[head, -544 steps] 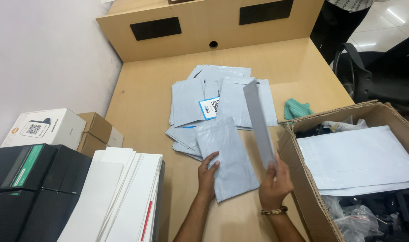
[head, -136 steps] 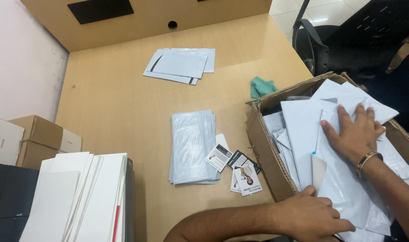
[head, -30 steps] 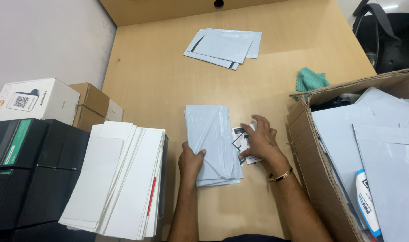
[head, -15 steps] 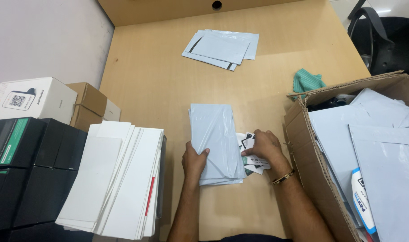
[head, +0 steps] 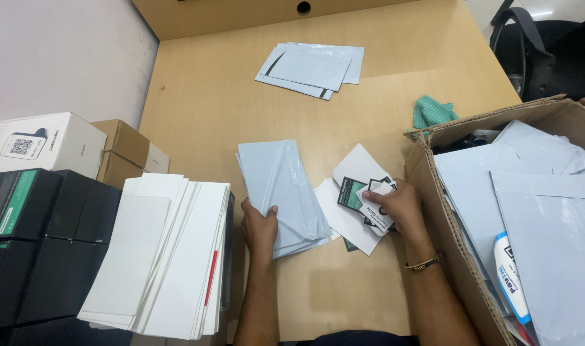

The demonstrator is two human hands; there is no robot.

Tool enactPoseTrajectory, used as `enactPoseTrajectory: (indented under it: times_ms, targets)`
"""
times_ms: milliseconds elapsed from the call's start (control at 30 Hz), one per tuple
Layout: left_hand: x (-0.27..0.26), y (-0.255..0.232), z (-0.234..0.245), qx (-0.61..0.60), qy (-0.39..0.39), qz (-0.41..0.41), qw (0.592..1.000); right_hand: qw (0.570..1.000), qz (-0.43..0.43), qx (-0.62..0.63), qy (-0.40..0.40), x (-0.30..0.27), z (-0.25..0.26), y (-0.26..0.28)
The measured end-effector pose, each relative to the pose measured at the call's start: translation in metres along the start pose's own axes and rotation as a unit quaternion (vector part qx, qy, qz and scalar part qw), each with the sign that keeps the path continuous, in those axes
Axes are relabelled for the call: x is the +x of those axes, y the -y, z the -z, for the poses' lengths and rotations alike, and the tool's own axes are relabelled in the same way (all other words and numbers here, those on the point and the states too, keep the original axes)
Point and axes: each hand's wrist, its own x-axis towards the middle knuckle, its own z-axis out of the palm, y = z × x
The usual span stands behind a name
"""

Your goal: The person organizes several plastic shipping envelopes on a desk, sorts through a box of black plastic components, and then packs the envelopes into a cardboard box.

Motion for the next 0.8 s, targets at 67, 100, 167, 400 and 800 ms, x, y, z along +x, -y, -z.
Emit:
enactPoseTrajectory:
  times_ms: [67,100,167,400,800]
  targets:
    - [0.0,-0.004,0.004,0.054,-0.005,-0.011,0.998,0.998,0.02,0.052,-0.033,-0.008,-0.004,0.007]
    - [0.0,-0.005,0.005,0.096,-0.01,-0.029,0.995,0.995,0.033,0.083,-0.041,-0.012,-0.005,0.012]
    - [-0.004,-0.009,0.007,0.18,-0.055,-0.087,0.978,0.986,0.06,0.144,-0.058,-0.016,-0.007,0.019]
    - [-0.045,-0.025,-0.026,0.137,-0.016,-0.258,0.956,0.992,0.036,-0.121,-0.013,-0.026,-0.026,0.0]
    - [-0.099,0.012,-0.065,0.148,-0.016,-0.475,0.867,0.878,0.099,-0.469,0.01,-0.054,-0.063,0.01]
